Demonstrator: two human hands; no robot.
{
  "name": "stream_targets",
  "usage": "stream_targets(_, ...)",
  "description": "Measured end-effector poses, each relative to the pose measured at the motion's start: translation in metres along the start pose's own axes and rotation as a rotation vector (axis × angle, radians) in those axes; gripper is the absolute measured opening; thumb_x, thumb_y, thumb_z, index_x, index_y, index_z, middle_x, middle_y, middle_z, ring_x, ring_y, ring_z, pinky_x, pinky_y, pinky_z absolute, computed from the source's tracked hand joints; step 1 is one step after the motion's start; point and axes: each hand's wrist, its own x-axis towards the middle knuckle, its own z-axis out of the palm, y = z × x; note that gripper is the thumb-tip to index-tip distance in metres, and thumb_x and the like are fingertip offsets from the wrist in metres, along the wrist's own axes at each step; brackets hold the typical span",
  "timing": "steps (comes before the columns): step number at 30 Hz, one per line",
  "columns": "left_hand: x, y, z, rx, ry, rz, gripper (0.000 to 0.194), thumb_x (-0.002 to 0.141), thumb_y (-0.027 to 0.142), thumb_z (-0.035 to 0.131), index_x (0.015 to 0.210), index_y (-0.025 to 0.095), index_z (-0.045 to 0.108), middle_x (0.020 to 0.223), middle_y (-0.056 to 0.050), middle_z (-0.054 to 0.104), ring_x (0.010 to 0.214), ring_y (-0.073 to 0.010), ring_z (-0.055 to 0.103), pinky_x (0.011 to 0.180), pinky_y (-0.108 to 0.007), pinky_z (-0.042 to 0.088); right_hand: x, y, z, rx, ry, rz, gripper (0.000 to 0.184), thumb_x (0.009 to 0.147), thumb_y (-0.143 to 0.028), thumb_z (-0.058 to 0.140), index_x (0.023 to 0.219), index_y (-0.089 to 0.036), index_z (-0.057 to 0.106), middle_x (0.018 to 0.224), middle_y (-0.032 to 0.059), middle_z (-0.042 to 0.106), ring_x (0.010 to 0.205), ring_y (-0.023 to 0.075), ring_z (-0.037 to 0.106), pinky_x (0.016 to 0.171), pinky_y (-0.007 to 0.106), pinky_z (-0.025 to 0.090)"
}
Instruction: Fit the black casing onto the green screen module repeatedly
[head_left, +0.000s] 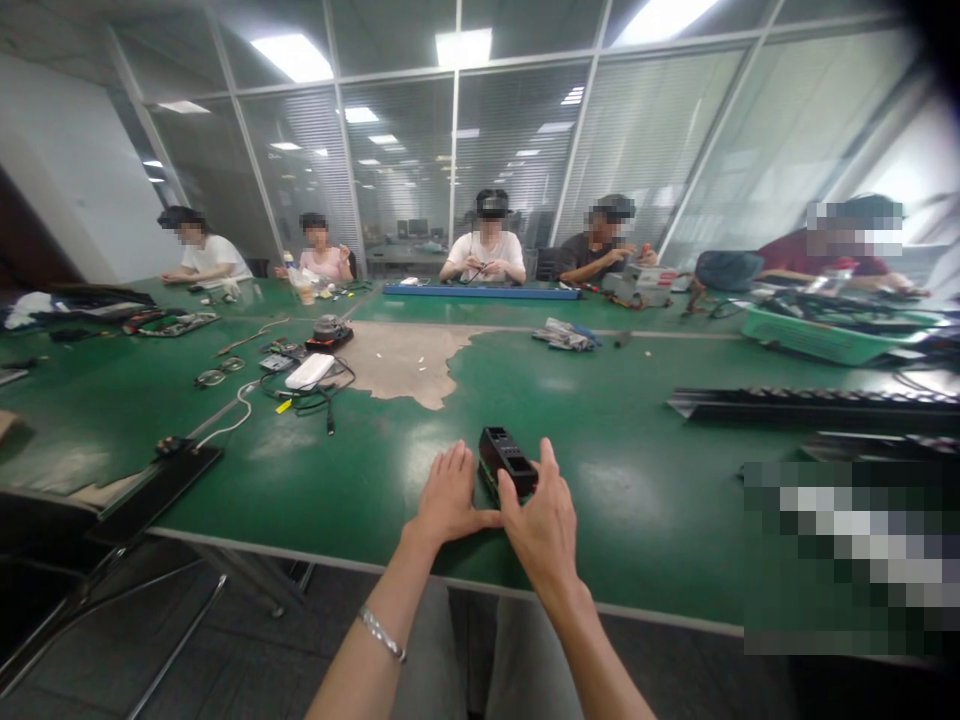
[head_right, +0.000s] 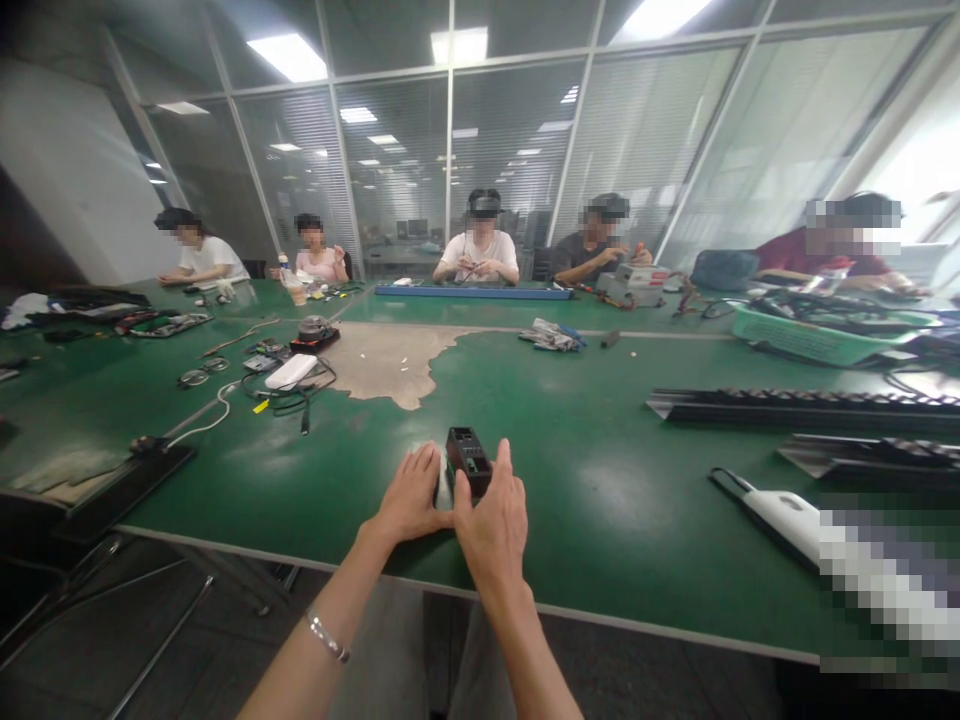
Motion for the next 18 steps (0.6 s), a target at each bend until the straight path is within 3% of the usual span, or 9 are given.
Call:
stream_targets(10, -0.002, 0.000, 0.004, -0.008, 0.031, 0.008, 0.116, 0.073, 0.058, 0.060, 0.153, 0.005, -0.006, 0.161, -0.021, 0.006, 0.149, -0.0311, 0.007, 0.121, -0.049, 0.010, -0.015, 0.010, 0.008, -0.045, -0.071, 0.011, 0.079, 0.086, -0.040, 0.053, 0.152, -0.008, 0.022, 0.113, 0.0149, 0.066, 0.101, 0.0314, 0.058, 0.085, 0.044, 0.049)
stream_targets(18, -0.001, 0.000, 0.004, -0.009, 0.037, 0.018, 0.124, 0.069, 0.062, 0.064, 0.152, 0.006, -0.011, 0.161, -0.024, 0.006, 0.149, -0.0339, 0.010, 0.120, -0.051, 0.011, -0.025, 0.024, 0.011, -0.034, -0.114, 0.009, 0.085, 0.084, -0.042, 0.057, 0.153, -0.009, 0.019, 0.118, 0.0155, 0.065, 0.103, 0.0318, 0.058, 0.089, 0.046, 0.050)
